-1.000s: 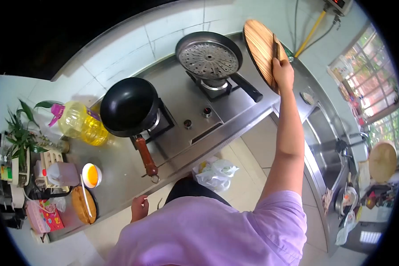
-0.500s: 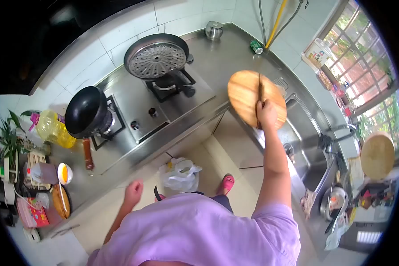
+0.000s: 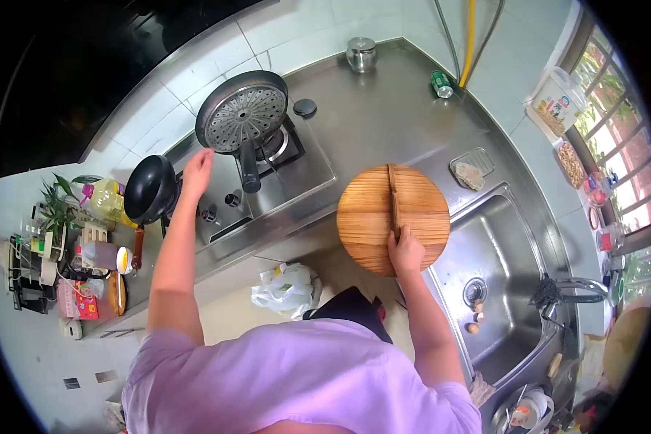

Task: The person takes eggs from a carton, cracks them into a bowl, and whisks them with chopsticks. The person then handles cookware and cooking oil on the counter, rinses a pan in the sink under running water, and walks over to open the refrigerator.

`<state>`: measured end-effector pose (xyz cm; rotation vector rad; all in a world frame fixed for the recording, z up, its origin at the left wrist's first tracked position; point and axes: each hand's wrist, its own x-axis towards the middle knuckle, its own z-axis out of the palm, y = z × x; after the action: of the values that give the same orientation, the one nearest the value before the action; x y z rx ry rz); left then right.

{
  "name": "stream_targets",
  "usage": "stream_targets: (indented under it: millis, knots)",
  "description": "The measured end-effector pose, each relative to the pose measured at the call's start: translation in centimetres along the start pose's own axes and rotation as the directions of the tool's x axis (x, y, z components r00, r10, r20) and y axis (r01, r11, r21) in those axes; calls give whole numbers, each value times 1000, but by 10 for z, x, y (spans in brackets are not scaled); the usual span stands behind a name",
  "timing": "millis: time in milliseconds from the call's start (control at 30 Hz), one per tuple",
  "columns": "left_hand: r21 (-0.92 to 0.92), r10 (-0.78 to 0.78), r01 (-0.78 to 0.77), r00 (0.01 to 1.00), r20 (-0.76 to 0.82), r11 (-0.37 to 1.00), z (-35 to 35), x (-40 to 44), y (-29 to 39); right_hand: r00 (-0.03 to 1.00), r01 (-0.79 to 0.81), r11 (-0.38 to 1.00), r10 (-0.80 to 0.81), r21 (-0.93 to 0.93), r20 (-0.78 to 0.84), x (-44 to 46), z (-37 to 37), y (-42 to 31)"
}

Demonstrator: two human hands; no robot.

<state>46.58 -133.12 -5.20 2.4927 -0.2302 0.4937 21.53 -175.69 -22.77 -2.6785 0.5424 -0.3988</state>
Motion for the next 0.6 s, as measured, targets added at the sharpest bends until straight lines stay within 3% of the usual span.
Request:
stream_targets:
  millis: [67, 100, 167, 200, 300, 433, 600]
  knots:
    - [157, 90, -102, 993, 81, 982, 31, 38, -20, 997, -32, 999, 31, 13, 64, 5, -3, 2]
    - [145, 83, -94, 993, 82, 985, 49, 61, -33, 997, -30, 1000, 30, 0, 66, 10, -7, 2]
    - [368, 71, -122, 986, 149, 922, 80, 92, -63, 984, 1, 999, 7, -44, 175, 11, -12, 1]
    - [350, 71, -120, 986, 149, 929, 89, 99, -61, 985, 0, 998, 11, -63, 170, 13, -14, 2]
    - [460, -141, 26, 966, 218, 887, 114, 135, -54, 972, -33, 997, 47, -63, 230, 26, -11, 6]
    - [545, -198, -36, 910, 364, 838, 131, 162, -40, 965, -65, 991, 91, -116, 244, 40, -9, 1]
    - [474, -231, 43, 909, 347, 880, 136, 187, -42, 946, -81, 989, 116, -125, 304, 52, -10, -4]
